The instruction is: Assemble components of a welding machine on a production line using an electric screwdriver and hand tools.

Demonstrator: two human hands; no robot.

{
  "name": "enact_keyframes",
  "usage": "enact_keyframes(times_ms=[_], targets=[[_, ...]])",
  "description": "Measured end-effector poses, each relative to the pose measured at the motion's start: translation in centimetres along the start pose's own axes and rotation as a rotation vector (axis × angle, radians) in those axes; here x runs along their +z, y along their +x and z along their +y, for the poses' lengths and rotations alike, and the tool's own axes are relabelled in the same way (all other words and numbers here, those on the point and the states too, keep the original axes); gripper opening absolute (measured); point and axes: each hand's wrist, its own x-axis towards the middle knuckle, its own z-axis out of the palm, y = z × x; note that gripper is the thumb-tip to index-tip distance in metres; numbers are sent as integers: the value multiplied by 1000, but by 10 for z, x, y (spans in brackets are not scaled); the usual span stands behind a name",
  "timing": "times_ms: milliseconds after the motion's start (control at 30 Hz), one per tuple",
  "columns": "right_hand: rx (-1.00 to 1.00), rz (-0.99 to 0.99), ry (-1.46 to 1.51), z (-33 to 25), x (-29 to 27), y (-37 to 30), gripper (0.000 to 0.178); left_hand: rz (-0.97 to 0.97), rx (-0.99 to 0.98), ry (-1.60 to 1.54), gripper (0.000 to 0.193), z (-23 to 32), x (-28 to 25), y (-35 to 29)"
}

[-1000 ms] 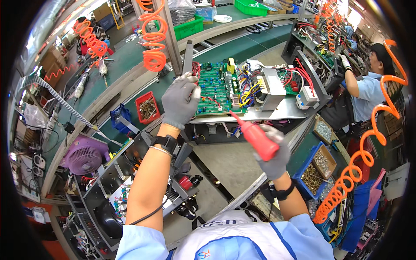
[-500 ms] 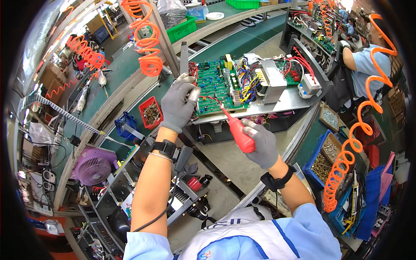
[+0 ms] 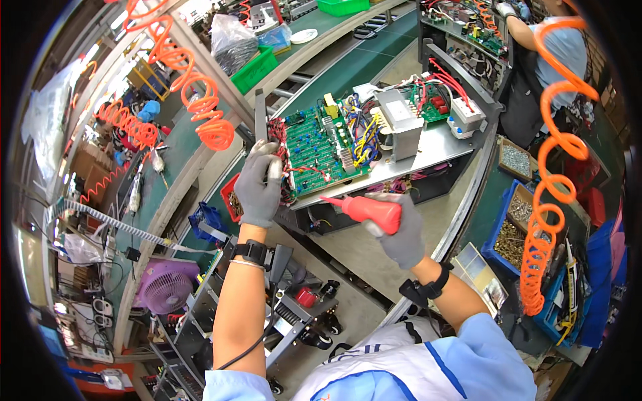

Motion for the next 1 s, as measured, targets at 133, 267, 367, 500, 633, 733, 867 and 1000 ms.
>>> enact_keyframes(times_ms=[133, 267, 367, 500, 633, 733, 867, 1000], targets=[[640, 393, 539, 8, -12, -10, 38, 23, 23, 21, 9, -2, 5, -1], [785, 673, 725, 28, -28, -19, 34, 48, 52, 35, 9, 8, 7, 6], [812, 835, 431, 49, -27, -16, 29, -66, -68, 471, 16, 30, 7, 19], [753, 880, 534, 60, -19, -13, 32, -200, 215, 686, 26, 69, 41, 38], [737, 834, 667, 54, -19, -7, 32, -417, 63, 681, 58, 100, 104, 35], [747, 835, 695, 51, -21, -2, 31, -493, -141, 714, 53, 97, 135, 36], [802, 802, 732, 53, -23, 2, 29, -464, -259, 246, 27, 60, 126, 45], [765, 784, 780, 57, -26, 3, 29, -452, -320, 24, 33, 42, 102, 42]])
